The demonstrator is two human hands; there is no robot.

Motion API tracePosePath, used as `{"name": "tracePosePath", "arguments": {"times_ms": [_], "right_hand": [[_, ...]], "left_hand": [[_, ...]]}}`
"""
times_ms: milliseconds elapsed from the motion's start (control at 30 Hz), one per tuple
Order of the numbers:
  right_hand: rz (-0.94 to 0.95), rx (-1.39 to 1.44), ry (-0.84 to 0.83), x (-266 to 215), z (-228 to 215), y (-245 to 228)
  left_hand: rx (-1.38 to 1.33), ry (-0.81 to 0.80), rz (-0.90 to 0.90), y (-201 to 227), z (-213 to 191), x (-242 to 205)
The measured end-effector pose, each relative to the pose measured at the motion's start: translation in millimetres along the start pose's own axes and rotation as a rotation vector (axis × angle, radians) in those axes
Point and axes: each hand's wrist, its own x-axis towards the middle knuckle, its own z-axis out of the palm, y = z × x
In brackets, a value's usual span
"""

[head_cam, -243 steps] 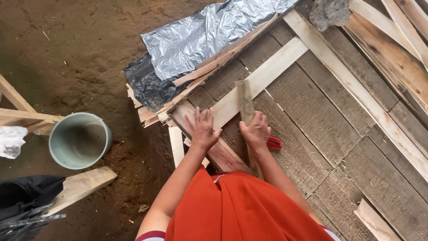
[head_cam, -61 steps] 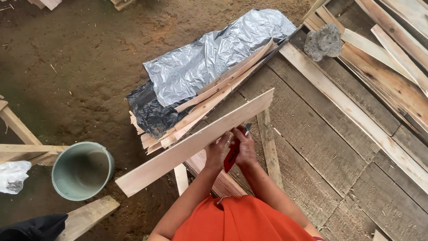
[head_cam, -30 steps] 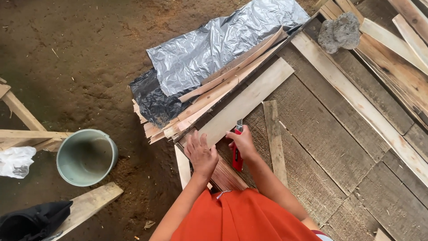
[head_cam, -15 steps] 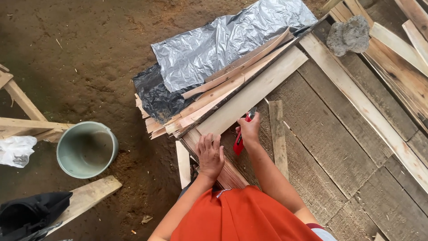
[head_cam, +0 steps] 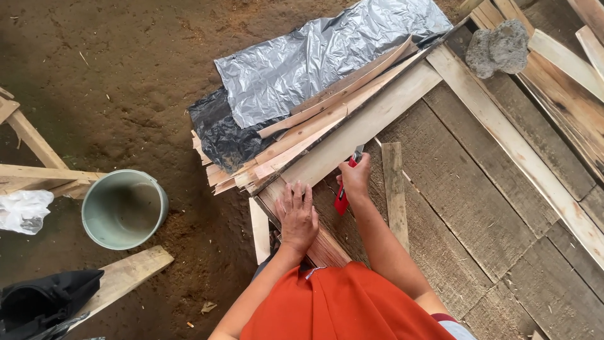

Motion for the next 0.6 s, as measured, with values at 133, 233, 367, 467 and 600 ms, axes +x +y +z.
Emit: {"name": "tracePosePath", "arguments": {"times_ms": [133, 233, 367, 467, 600], "right_hand": [[0.007, -0.013, -0.025, -0.8, -4.3, -2.8], [-0.029, -0.036, -0.037, 4.9, -5.6, 1.0], [-0.07, -0.108, -0.077, 3.8, -7.3, -0.5], [-0.111, -0.198, -0.11, 0.6, -7.0, -5.0], [-0.125, -0.277, -0.113, 9.8, -6.7, 5.8]], "left_hand": [[0.006, -0.008, 0.007, -2.6, 9.2, -2.1], [0.007, -0.014, 0.014, -2.9, 11.8, -1.3], [0.005, -0.02, 0.019, -2.2, 13.4, -1.9], [0.023, -0.011, 0.018, -2.9, 17.2, -2.7], [0.036, 0.009, 0.004, -3.2, 20.2, -4.2]]}}
